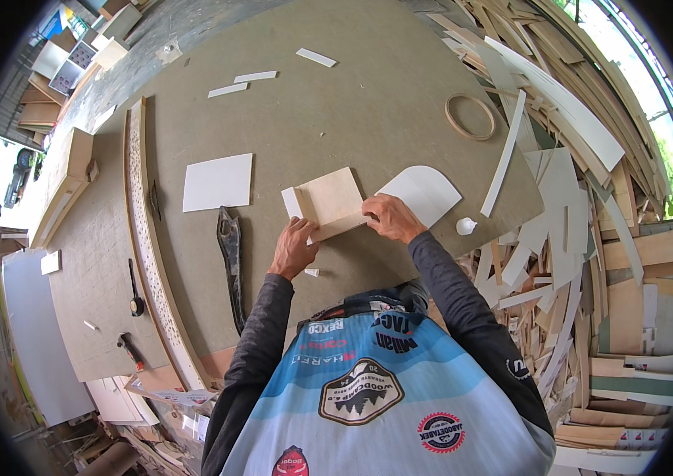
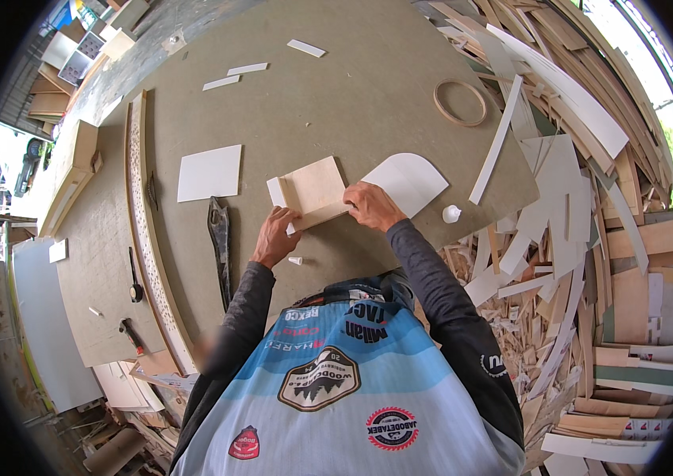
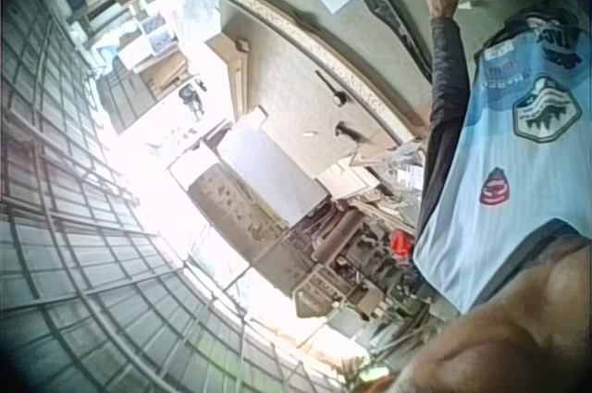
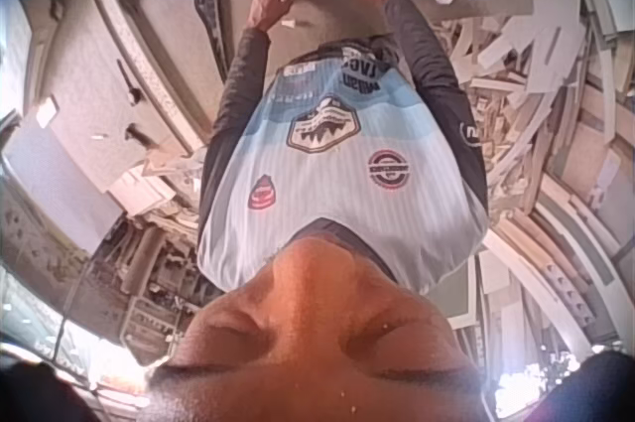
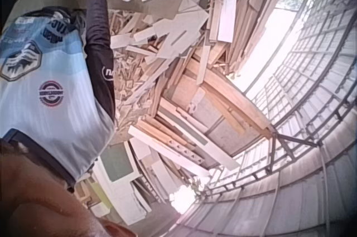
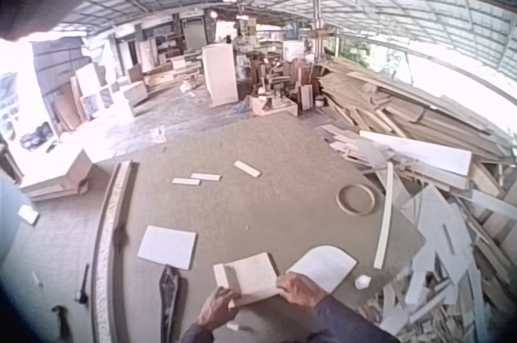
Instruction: The person assembles a wooden structure by applying adhesive from a bottle to small wood strips and pressing them onto a larger wooden panel.
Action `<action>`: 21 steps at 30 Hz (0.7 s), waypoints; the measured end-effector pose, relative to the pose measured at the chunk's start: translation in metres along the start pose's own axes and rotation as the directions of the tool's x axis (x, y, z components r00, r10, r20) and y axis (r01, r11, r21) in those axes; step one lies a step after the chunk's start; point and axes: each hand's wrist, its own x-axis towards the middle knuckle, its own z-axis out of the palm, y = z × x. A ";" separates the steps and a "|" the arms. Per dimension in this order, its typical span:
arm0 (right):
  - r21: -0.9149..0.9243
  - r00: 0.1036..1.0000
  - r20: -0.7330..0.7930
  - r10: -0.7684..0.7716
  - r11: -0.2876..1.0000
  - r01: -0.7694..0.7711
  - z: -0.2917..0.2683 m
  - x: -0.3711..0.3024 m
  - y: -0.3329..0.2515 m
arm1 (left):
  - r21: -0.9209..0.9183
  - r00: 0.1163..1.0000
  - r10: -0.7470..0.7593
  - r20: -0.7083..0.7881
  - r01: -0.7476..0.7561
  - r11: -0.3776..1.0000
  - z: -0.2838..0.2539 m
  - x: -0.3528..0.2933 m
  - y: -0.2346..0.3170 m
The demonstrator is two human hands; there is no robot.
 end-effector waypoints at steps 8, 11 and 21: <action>-0.033 1.000 -0.010 0.011 0.999 -0.011 0.005 0.001 0.000 | -0.010 1.000 0.012 -0.022 -0.012 1.000 0.003 -0.001 -0.002; -0.087 0.997 0.048 0.055 0.995 -0.050 0.015 0.002 0.011 | -0.004 1.000 0.012 -0.020 -0.012 1.000 0.003 0.001 0.000; -0.160 0.997 0.033 -0.072 0.984 0.076 0.018 0.011 0.008 | 0.011 1.000 -0.001 -0.002 0.001 1.000 0.002 0.004 0.001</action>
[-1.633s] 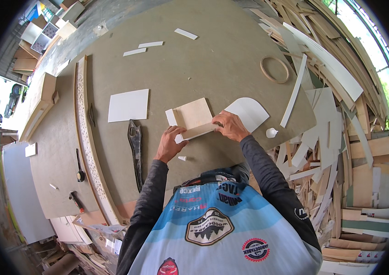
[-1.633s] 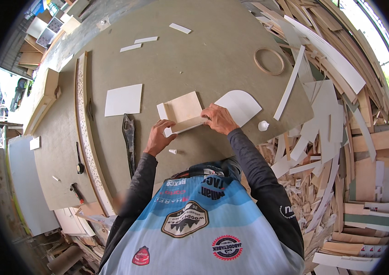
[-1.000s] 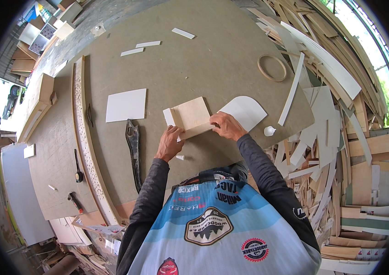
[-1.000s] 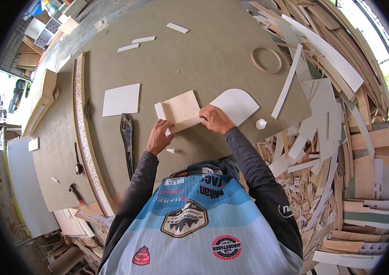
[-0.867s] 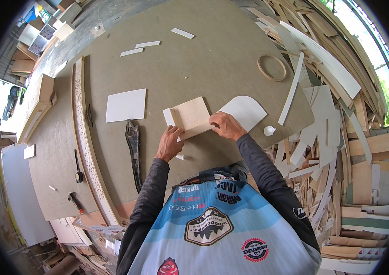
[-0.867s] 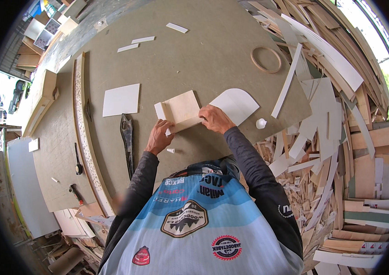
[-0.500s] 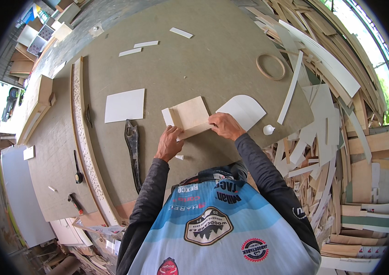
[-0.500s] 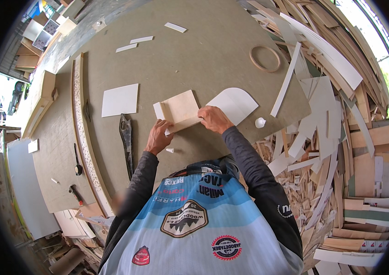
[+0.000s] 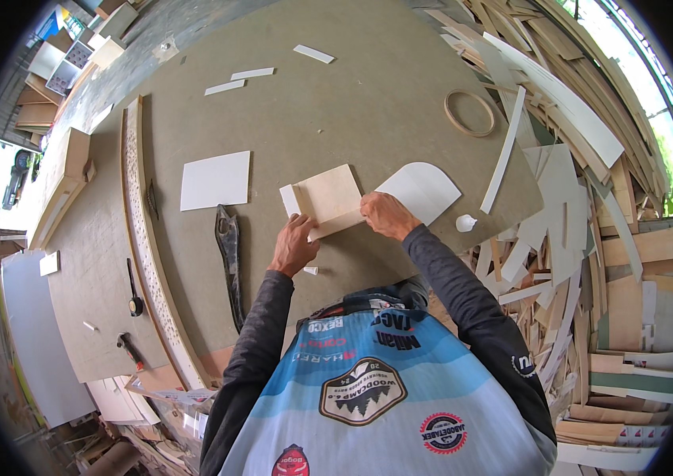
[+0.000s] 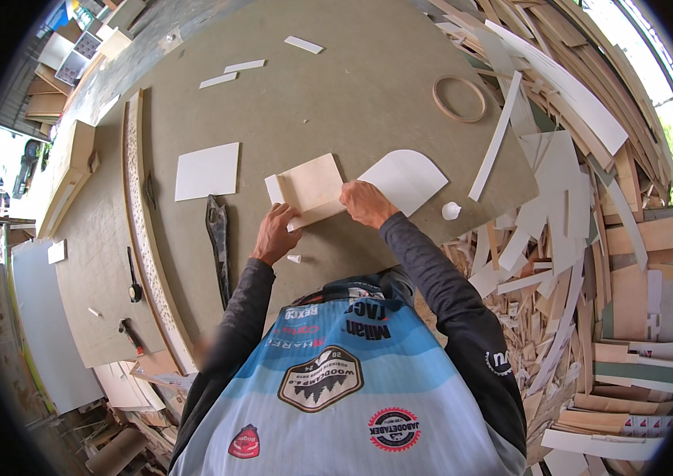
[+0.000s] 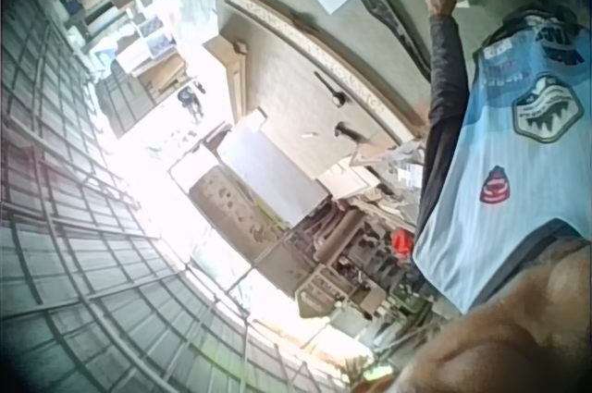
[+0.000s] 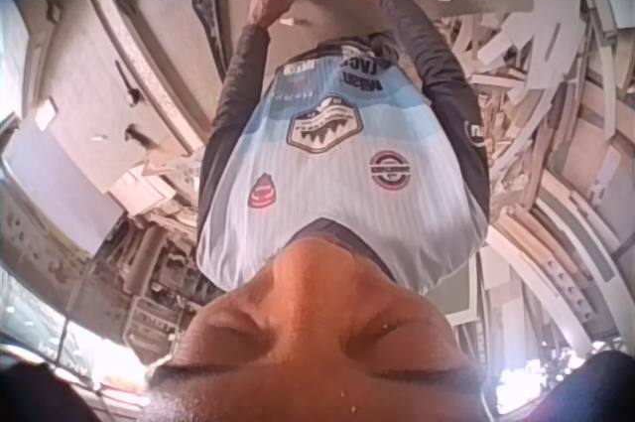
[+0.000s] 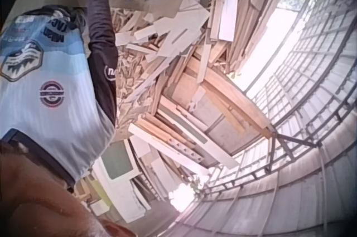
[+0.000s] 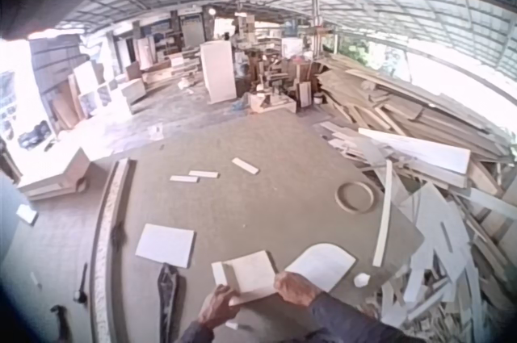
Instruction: The person assembles a wooden structure by applying adhesive from a bottle to small wood strips and pressing them onto a larger wooden panel.
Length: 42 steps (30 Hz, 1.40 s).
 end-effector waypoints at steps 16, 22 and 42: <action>-0.036 0.998 0.013 0.061 0.998 -0.060 -0.006 0.003 -0.014 | -0.064 0.999 -0.020 0.044 0.022 0.998 -0.001 0.000 -0.004; -0.040 0.997 0.081 0.008 0.999 -0.005 -0.013 0.005 -0.012 | -0.056 1.000 0.030 0.009 -0.029 0.998 0.001 0.000 -0.006; -0.112 0.974 0.052 0.218 0.971 -0.211 -0.011 0.010 -0.035 | 0.146 0.992 -0.046 0.116 0.029 0.989 0.004 0.027 -0.007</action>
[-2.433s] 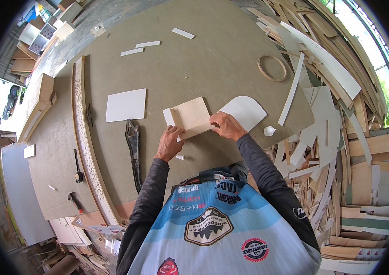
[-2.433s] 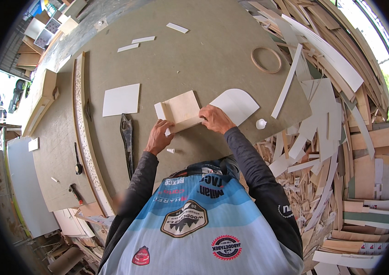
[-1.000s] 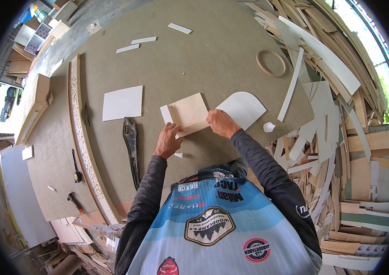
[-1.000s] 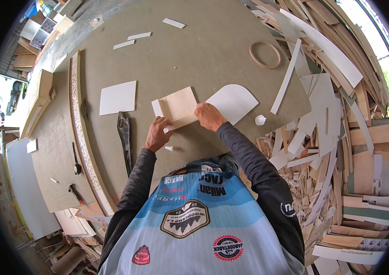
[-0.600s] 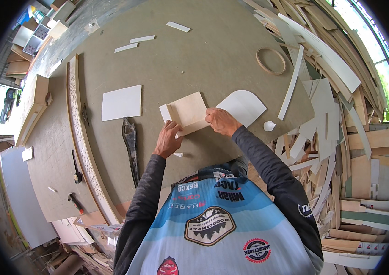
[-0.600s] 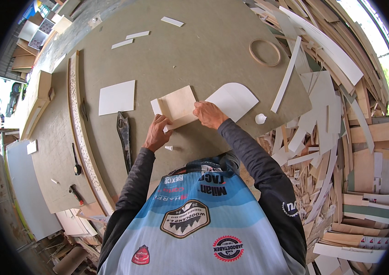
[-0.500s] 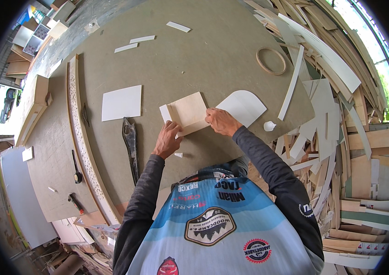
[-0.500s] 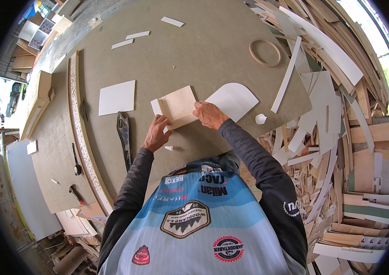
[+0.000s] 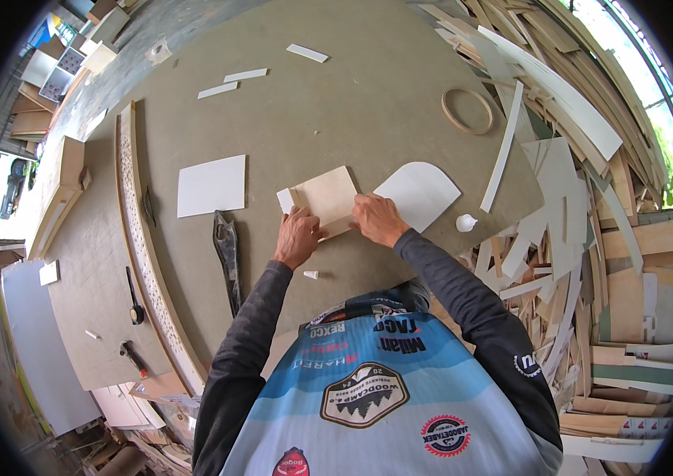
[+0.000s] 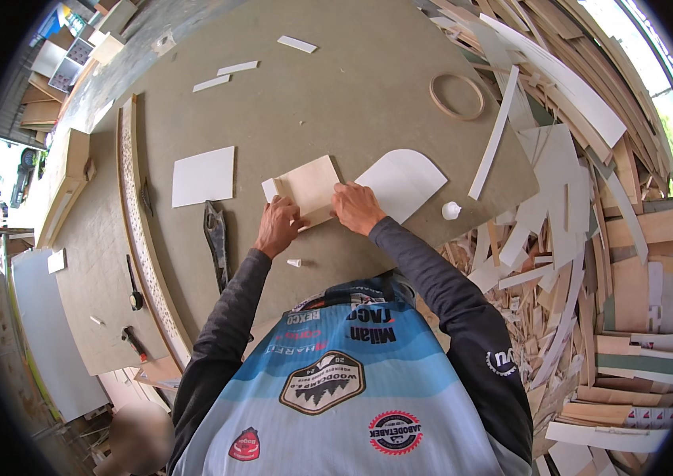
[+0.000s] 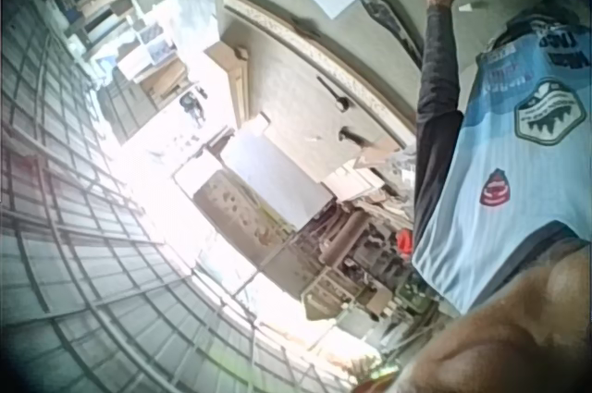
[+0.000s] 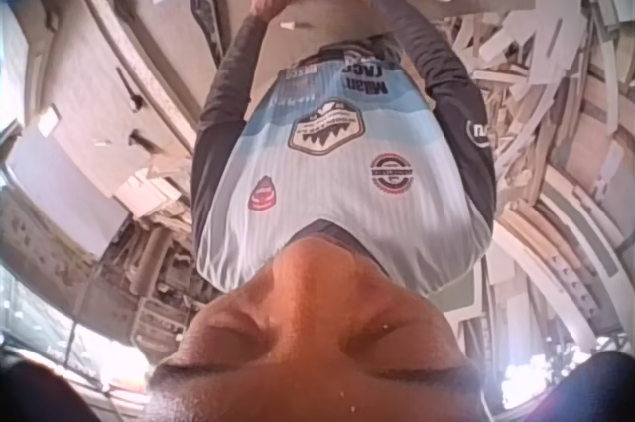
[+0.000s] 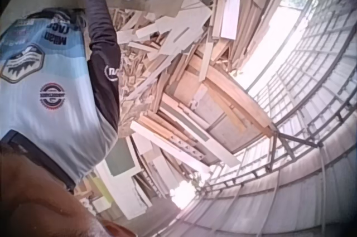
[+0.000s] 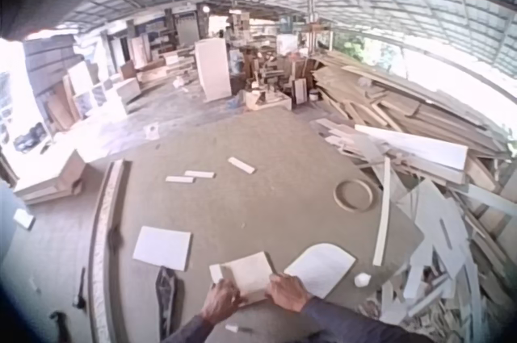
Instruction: The person assembles a wooden structure by applying adhesive from a bottle to small wood strips and pressing them onto a larger wooden panel.
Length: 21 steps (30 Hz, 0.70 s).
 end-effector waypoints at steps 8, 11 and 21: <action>-0.091 0.993 0.044 0.111 0.990 -0.106 0.004 0.024 -0.014 | 0.059 0.977 -0.135 0.166 0.127 0.990 -0.002 0.038 0.002; -0.082 0.986 0.032 0.164 0.983 -0.161 0.006 0.027 -0.013 | 0.062 0.979 -0.113 0.170 0.104 0.993 0.000 0.043 0.000; 0.190 0.889 0.357 0.287 0.909 -0.370 -0.008 0.042 0.014 | -0.029 0.931 -0.175 0.320 0.195 0.980 0.004 0.054 -0.015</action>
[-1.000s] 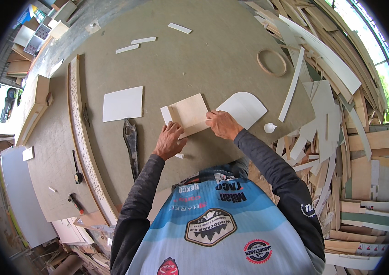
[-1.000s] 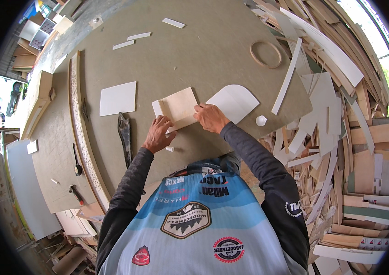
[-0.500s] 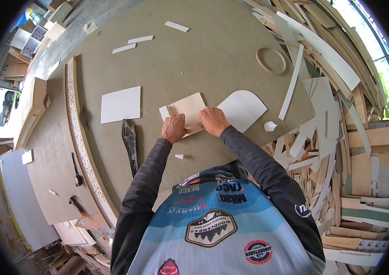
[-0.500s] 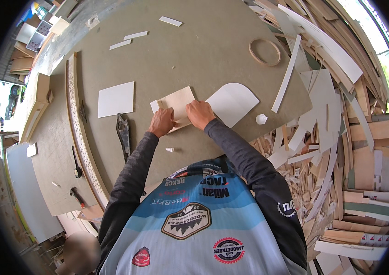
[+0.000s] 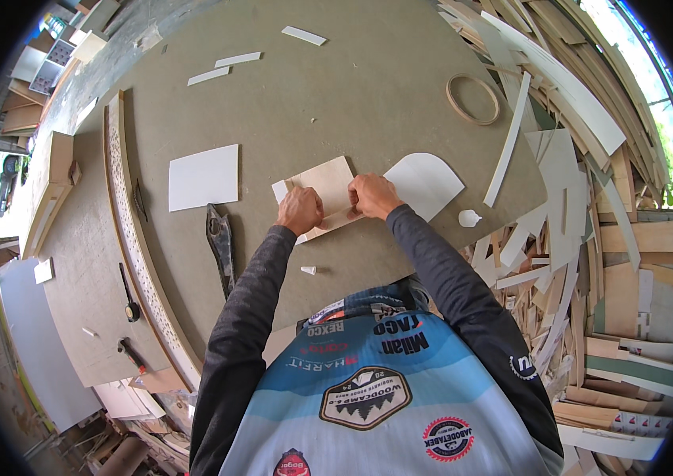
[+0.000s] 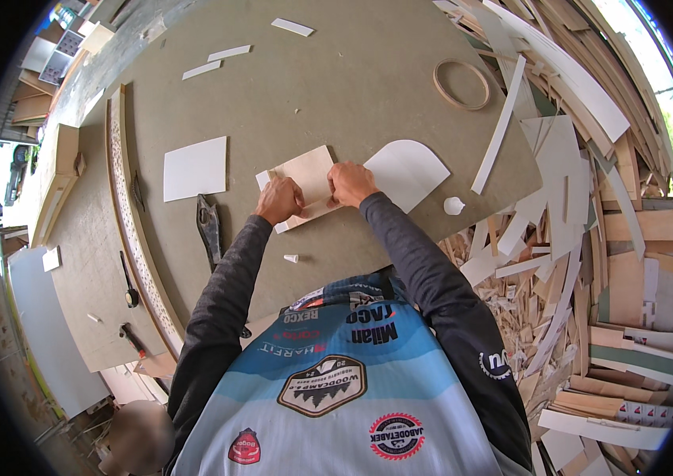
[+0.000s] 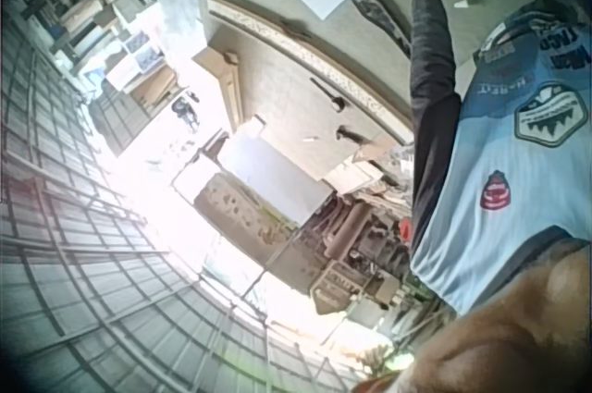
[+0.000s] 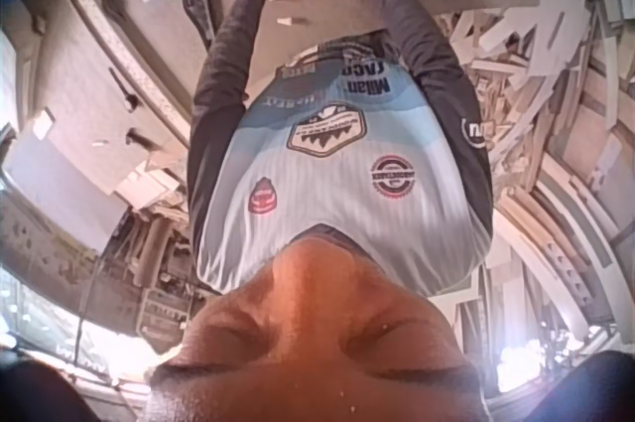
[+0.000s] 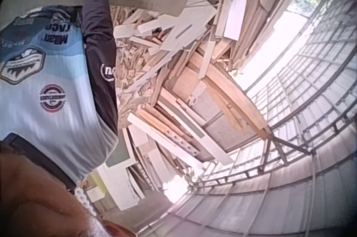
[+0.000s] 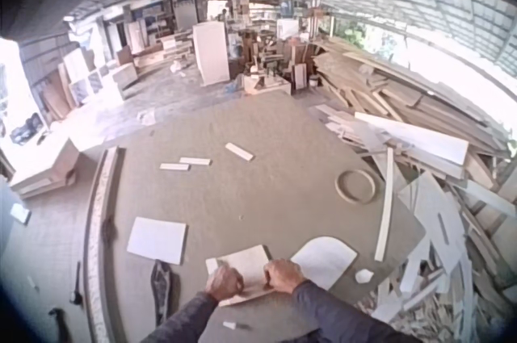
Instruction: The person assembles a wooden structure by applying adhesive from a bottle to small wood strips and pressing them onto a larger wooden panel.
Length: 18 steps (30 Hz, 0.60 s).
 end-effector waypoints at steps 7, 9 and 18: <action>0.107 0.999 0.031 -0.014 0.994 0.011 0.003 0.007 0.014 | -0.026 0.999 -0.013 0.039 0.015 1.000 -0.009 0.002 0.002; 0.108 1.000 0.009 -0.004 0.994 0.003 0.005 0.007 0.016 | -0.024 1.000 -0.005 0.014 0.005 1.000 -0.008 0.001 0.002; 0.121 0.995 -0.100 -0.031 0.992 0.043 0.015 0.003 0.010 | -0.104 0.996 0.021 -0.083 -0.030 0.994 0.004 -0.013 -0.019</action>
